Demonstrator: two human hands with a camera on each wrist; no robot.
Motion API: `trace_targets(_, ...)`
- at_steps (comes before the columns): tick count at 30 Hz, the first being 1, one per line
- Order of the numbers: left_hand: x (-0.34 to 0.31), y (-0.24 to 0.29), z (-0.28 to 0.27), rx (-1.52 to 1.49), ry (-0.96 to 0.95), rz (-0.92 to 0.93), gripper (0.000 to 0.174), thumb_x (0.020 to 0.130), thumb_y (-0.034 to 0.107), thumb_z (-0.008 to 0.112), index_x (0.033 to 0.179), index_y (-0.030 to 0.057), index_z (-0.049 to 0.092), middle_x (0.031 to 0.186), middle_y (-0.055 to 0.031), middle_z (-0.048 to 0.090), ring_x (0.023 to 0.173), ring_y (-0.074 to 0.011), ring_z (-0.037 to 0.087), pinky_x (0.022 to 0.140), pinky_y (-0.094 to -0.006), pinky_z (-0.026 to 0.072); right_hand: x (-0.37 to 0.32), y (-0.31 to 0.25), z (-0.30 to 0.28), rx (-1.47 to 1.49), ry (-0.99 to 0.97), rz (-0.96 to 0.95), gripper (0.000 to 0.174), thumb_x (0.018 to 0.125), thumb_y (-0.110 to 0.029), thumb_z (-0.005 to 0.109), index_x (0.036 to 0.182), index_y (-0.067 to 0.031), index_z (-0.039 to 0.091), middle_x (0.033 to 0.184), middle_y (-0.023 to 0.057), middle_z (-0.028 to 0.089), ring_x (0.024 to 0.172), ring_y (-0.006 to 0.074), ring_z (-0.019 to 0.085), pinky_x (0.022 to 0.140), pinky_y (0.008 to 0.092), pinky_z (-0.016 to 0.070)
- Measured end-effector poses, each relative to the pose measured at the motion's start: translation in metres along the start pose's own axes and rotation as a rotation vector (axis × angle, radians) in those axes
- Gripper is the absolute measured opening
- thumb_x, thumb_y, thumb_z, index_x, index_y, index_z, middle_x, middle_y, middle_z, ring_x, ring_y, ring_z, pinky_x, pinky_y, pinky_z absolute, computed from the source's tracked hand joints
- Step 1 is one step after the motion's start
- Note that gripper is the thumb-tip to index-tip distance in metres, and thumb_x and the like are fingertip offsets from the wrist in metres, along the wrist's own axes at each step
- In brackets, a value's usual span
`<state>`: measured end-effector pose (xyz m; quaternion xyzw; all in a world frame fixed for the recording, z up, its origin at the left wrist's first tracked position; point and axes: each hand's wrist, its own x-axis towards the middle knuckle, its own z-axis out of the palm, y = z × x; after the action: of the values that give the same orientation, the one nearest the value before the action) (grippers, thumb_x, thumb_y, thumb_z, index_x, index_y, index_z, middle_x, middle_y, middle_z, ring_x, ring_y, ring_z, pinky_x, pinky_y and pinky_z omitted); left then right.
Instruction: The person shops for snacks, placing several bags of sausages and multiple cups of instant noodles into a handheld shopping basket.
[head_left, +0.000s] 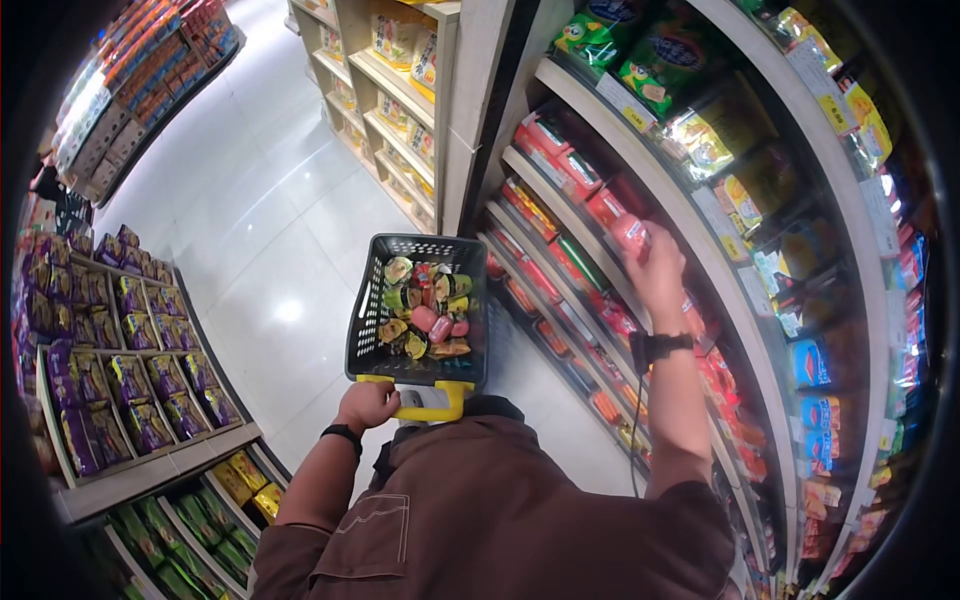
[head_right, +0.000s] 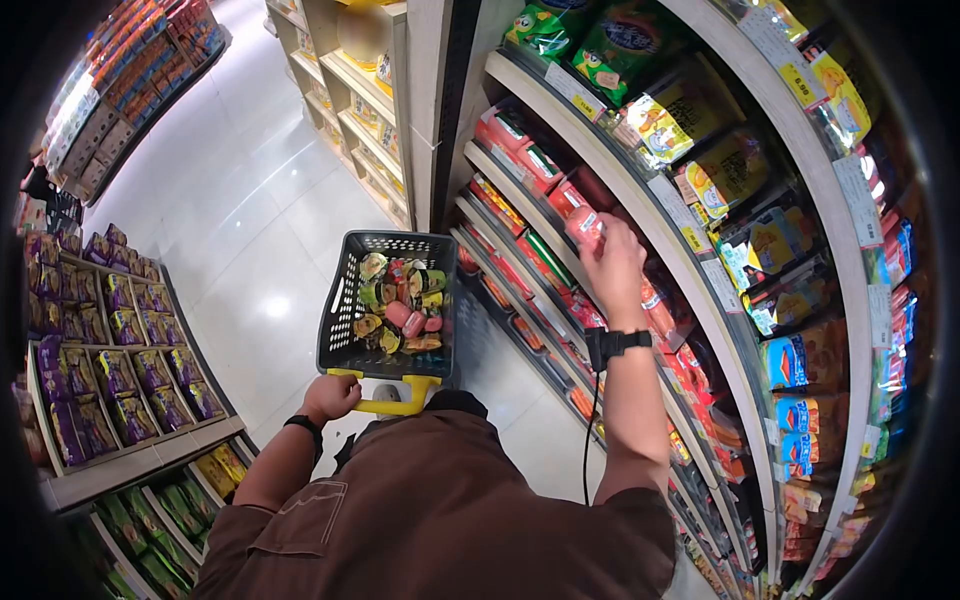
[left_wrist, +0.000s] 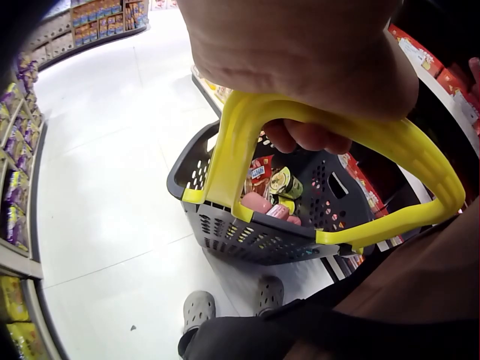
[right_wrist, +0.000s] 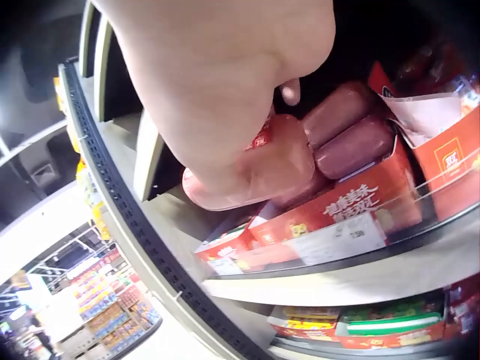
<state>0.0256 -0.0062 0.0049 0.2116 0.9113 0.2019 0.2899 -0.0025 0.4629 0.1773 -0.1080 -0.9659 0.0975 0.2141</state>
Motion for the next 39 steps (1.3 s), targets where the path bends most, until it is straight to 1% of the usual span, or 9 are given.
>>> trace_targets(2,0.001,-0.002,0.002,0.004,-0.012,0.003,0.031,0.078,0.036,0.047,0.074,0.0094,0.063,0.064,-0.0153,0.061,0.063,-0.0345,0.059,0.060,-0.0448,0.0470,-0.007,-0.023,0.003,0.050,0.061,-0.152,0.048,0.068,-0.013,0.068,0.111,-0.0028,0.051,0.091,0.0165,0.057,0.084,0.0352,0.056,0.075,0.0414,0.0443)
trace_targets(4,0.001,-0.001,-0.001,0.005,-0.024,-0.001,0.031,0.078,0.036,0.047,0.074,0.0093,0.063,0.064,-0.0152,0.061,0.063,-0.0345,0.059,0.060,-0.0447,0.0471,-0.019,-0.047,0.019,0.289,-0.117,0.022,0.049,0.065,-0.014,0.070,0.108,-0.0009,0.052,0.095,0.0175,0.058,0.089,0.0348,0.057,0.079,0.0408,0.0451)
trace_targets(5,0.002,0.000,-0.002,0.006,-0.032,-0.001,0.031,0.078,0.036,0.047,0.074,0.0092,0.063,0.064,-0.0151,0.061,0.063,-0.0345,0.059,0.060,-0.0446,0.0472,-0.029,-0.041,0.048,0.316,-0.098,-0.053,0.049,0.065,-0.015,0.070,0.108,-0.0006,0.053,0.098,0.0184,0.059,0.091,0.0351,0.057,0.081,0.0395,0.0461)
trace_targets(9,0.002,0.002,-0.003,-0.005,-0.032,-0.027,0.031,0.078,0.036,0.047,0.074,0.0092,0.063,0.064,-0.0149,0.061,0.064,-0.0344,0.060,0.061,-0.0443,0.0475,-0.066,-0.065,0.113,0.581,-0.435,0.091,0.052,0.067,-0.017,0.070,0.111,0.0017,0.050,0.103,0.0209,0.057,0.097,0.0362,0.055,0.084,0.0373,0.0444)
trace_targets(20,0.003,-0.001,-0.001,0.015,-0.025,-0.013,0.028,0.078,0.034,0.048,0.071,0.0111,0.062,0.056,-0.0127,0.058,0.057,-0.0327,0.058,0.056,-0.0436,0.0466,-0.144,-0.086,0.263,0.607,-1.012,0.356,0.042,0.070,-0.031,0.064,0.099,-0.0022,0.055,0.093,0.0191,0.062,0.086,0.0338,0.060,0.074,0.0379,0.0464)
trace_targets(30,0.002,-0.006,0.003,-0.027,0.041,0.032,0.025,0.076,0.032,0.052,0.065,0.0112,0.059,0.051,-0.0105,0.056,0.051,-0.0307,0.057,0.050,-0.0413,0.0462,-0.173,-0.095,0.311,0.338,-0.970,0.235,0.036,0.072,-0.033,0.063,0.092,-0.0043,0.058,0.092,0.0188,0.062,0.088,0.0359,0.058,0.075,0.0414,0.0462)
trace_targets(32,0.003,-0.006,0.002,-0.030,0.046,0.033,0.024,0.076,0.032,0.053,0.065,0.0111,0.059,0.051,-0.0103,0.056,0.050,-0.0305,0.057,0.050,-0.0411,0.0462,-0.176,-0.094,0.320,0.250,-1.097,0.201,0.043,0.073,-0.032,0.063,0.107,-0.0064,0.054,0.106,0.0155,0.058,0.096,0.0318,0.057,0.083,0.0422,0.0449)
trace_targets(36,0.003,-0.007,0.004,-0.038,0.059,0.047,0.024,0.076,0.031,0.053,0.064,0.0107,0.057,0.051,-0.0097,0.055,0.050,-0.0298,0.057,0.049,-0.0407,0.0464,-0.161,-0.109,0.305,0.164,-1.128,0.117,0.041,0.075,-0.028,0.063,0.110,-0.0096,0.053,0.115,0.0121,0.053,0.104,0.0288,0.053,0.089,0.0438,0.0407)
trace_targets(39,0.003,-0.010,0.006,-0.050,0.068,0.062,0.024,0.076,0.031,0.053,0.064,0.0107,0.057,0.051,-0.0094,0.056,0.050,-0.0297,0.057,0.049,-0.0404,0.0464,-0.160,-0.113,0.314,0.073,-0.977,-0.003,0.033,0.074,-0.021,0.061,0.105,-0.0098,0.054,0.108,0.0107,0.056,0.102,0.0289,0.053,0.086,0.0452,0.0410)
